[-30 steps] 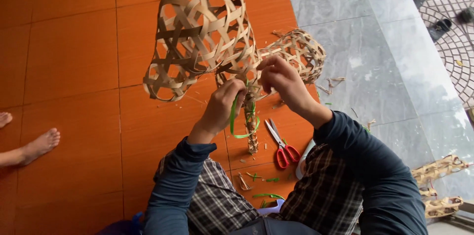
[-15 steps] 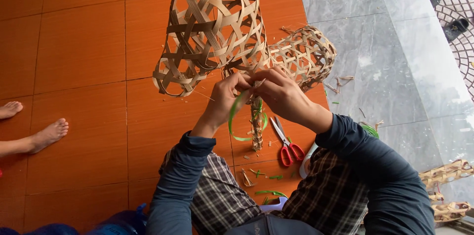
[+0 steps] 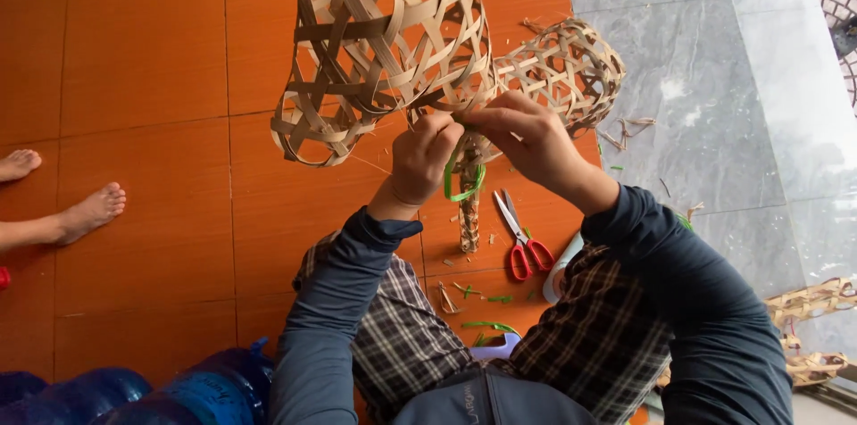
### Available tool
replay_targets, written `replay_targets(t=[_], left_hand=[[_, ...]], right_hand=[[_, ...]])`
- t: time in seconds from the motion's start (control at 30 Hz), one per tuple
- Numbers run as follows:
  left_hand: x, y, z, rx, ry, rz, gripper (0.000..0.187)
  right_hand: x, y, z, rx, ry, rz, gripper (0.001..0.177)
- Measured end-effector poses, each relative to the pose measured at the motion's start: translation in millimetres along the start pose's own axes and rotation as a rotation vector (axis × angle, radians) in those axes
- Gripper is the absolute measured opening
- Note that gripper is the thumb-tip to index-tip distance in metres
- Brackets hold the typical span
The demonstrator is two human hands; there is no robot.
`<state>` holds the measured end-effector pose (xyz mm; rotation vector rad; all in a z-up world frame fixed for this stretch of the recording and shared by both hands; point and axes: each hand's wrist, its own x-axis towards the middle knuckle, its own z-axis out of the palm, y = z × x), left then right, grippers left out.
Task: Weaving and tying bamboo strips to create a giraffe-shaped decorative object
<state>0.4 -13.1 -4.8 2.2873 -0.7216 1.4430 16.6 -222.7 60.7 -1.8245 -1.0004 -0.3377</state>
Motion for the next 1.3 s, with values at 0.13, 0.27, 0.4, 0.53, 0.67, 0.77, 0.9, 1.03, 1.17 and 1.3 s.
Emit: replay_targets(t=[0.13,0.27,0.4,0.53,0.67,0.77,0.9,1.03,1.17,1.3], left_hand=[[9,6,-16,-0.054,0.032,0.021,0.015],[36,14,-28,-0.063,-0.085,0.010,0.020],[22,-2,-51,-0.051,-0.257,-0.018,0.017],[36,7,-55,-0.466,-0.212,-0.218,0.026],[45,20,-53,-0.701,-0.323,-0.269,0.023],[29,1,-44,-0.768,-0.363,-0.269,0.016],[43,5,-53,-0.748,-0.393,-0.258,0.016],[50,12,-61,-0.607,-0.496,-0.167,0.011],[34,13,-56,-0.570,-0.481,-0.084,0.013],[4,8,-45,-0.860,-0.422,-0.296,0.020]], right_hand=[[6,-10,0,-0.154,0.009,-0.087,0.008],[0,-3,5,-0.434,0.003,-0.176,0.011],[-5,16,-8,-0.461,0.035,-0.095,0.015],[-4,14,0,-0.221,0.085,0.147,0.014],[-4,7,5,0.062,0.073,0.396,0.004],[-5,7,4,0.281,0.153,0.445,0.007],[-7,-6,4,0.547,0.174,0.440,0.014],[-1,-9,-13,0.668,-0.118,0.302,0.012],[-4,-8,-19,-0.115,-0.334,-0.191,0.012],[-4,15,-38,-0.116,-0.238,-0.214,0.013]])
